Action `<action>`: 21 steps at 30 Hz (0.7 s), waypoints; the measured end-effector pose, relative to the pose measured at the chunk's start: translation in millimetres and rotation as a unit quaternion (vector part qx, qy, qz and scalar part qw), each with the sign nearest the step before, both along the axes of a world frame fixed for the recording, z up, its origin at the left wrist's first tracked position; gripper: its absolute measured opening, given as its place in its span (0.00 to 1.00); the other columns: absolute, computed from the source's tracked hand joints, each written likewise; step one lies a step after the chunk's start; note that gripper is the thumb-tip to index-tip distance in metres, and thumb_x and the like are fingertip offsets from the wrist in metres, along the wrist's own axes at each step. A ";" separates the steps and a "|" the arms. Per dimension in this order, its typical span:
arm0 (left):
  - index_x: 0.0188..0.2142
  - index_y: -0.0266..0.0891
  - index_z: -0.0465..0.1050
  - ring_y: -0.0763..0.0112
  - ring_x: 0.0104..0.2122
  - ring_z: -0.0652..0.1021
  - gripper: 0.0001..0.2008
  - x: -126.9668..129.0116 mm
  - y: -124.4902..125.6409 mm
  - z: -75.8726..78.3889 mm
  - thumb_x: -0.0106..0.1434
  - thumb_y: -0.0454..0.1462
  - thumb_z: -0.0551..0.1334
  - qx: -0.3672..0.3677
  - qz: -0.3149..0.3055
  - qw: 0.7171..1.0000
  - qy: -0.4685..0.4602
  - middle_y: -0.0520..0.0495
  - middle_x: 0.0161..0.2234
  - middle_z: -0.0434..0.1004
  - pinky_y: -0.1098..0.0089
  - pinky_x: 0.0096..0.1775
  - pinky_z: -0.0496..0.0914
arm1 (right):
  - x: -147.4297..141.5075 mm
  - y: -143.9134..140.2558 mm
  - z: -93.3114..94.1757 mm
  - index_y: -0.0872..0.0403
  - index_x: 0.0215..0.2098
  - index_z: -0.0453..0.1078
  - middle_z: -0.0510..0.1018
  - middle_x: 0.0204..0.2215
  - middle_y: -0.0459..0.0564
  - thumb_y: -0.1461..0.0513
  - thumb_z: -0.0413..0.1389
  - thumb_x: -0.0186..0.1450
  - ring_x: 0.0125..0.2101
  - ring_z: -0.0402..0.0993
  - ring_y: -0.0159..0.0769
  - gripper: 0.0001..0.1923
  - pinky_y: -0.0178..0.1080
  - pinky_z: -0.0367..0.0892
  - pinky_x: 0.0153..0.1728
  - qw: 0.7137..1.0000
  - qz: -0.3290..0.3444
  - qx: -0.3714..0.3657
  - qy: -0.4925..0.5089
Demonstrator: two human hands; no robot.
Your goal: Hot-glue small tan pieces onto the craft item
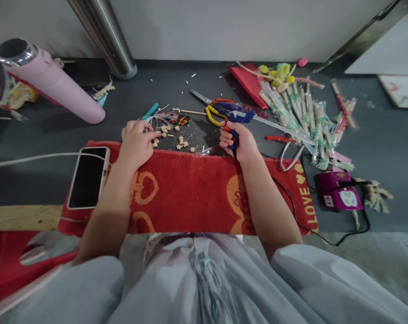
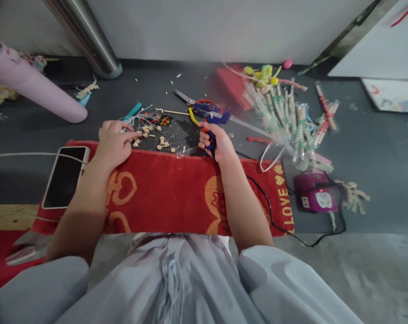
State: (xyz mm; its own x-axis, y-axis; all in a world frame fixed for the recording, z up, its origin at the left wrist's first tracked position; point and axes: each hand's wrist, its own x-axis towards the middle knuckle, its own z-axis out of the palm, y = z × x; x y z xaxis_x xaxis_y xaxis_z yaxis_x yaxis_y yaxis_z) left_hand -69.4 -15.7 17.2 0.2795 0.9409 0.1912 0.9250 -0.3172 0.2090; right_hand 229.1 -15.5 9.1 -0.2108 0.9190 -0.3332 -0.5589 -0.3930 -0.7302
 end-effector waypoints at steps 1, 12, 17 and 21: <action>0.44 0.45 0.79 0.51 0.53 0.66 0.21 1.2 -1.2 1.3 0.59 0.29 0.52 -0.001 0.017 1.000 0.009 0.43 0.48 0.72 0.49 0.52 0.63 | 0.0 0.0 0.0 0.54 0.32 0.65 0.53 0.14 0.36 0.62 0.50 0.64 0.14 0.46 0.22 0.04 0.29 0.50 0.17 1.000 0.001 0.001 -0.004; 0.41 0.45 0.78 0.53 0.55 0.66 0.19 1.3 -1.8 8.1 0.60 0.29 0.51 -0.019 0.042 0.999 -0.006 0.42 0.46 0.73 0.51 0.57 0.62 | -0.1 -0.1 0.6 0.54 0.32 0.66 0.53 0.15 0.36 0.62 0.51 0.64 0.15 0.45 0.22 0.04 0.29 0.51 0.17 1.000 -0.001 0.001 -0.021; 0.43 0.50 0.78 0.54 0.59 0.62 0.19 9.1 -5.2 6.5 0.62 0.32 0.51 -0.038 -0.027 0.999 0.005 0.47 0.54 0.70 0.51 0.60 0.58 | -0.1 -0.2 0.0 0.54 0.32 0.65 0.54 0.14 0.36 0.62 0.51 0.64 0.15 0.45 0.22 0.05 0.29 0.51 0.17 1.000 -0.001 0.004 -0.014; 0.47 0.48 0.76 0.50 0.61 0.60 0.20 12.0 -6.4 3.6 0.60 0.31 0.53 -0.027 -0.013 0.999 0.016 0.45 0.57 0.67 0.47 0.60 0.57 | -0.2 -0.2 -0.6 0.54 0.33 0.65 0.54 0.14 0.36 0.62 0.50 0.65 0.15 0.46 0.22 0.04 0.28 0.51 0.17 1.000 0.000 0.007 -0.012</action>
